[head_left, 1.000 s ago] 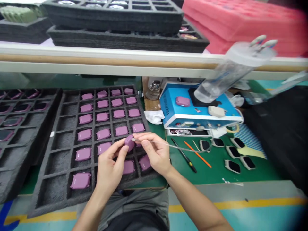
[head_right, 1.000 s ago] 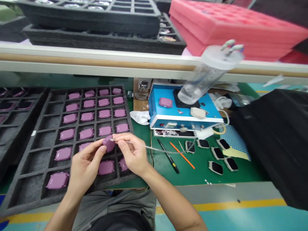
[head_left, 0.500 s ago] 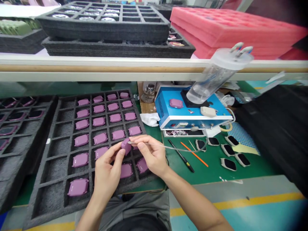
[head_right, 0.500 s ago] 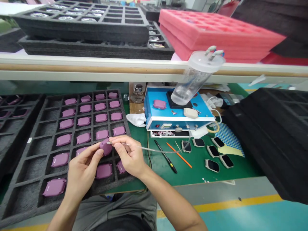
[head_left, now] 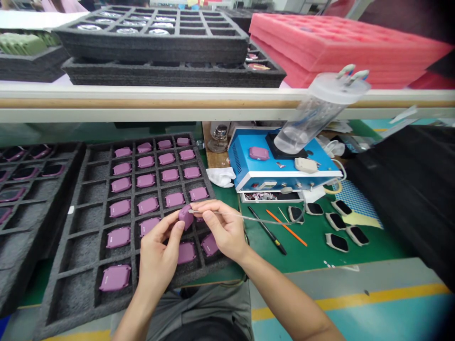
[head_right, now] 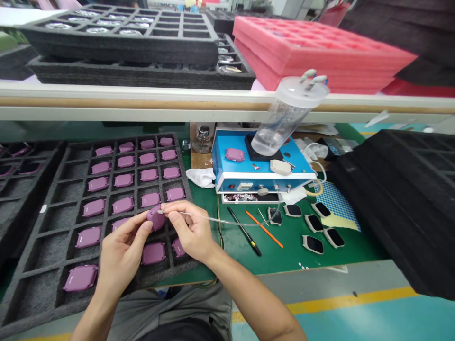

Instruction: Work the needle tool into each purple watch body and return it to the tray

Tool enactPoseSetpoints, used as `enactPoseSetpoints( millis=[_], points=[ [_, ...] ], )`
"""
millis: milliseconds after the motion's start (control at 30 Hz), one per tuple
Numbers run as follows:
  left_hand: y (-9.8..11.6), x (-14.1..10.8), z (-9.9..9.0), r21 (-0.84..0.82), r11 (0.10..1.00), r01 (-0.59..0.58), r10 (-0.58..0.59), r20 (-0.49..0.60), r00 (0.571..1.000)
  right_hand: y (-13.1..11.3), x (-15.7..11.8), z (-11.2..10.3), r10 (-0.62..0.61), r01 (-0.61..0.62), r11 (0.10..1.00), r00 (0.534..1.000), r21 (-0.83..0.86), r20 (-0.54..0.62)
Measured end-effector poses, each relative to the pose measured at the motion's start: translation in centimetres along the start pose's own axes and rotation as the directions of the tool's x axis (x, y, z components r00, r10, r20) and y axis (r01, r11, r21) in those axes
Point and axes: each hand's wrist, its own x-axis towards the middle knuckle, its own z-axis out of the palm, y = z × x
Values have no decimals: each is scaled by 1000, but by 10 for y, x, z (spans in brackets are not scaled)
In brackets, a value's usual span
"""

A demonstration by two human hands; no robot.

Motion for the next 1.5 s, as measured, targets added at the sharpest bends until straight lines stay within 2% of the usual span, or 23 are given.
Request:
enactPoseSetpoints(
  millis=[1133, 1367, 1500],
  points=[
    [0, -2, 1, -16, 1000, 10, -10, 3, 1000, 1, 0, 1, -7, 7, 999, 1000, 38, 9],
    [-5, 1, 3, -62, 998, 1, 0, 27, 1000, 3, 3, 0, -19, 19, 999, 1000, 40, -5],
    [0, -8, 8, 6, 999, -36, 36, 0, 999, -1, -5, -2, -25, 24, 1000, 1000, 9, 4]
  ],
)
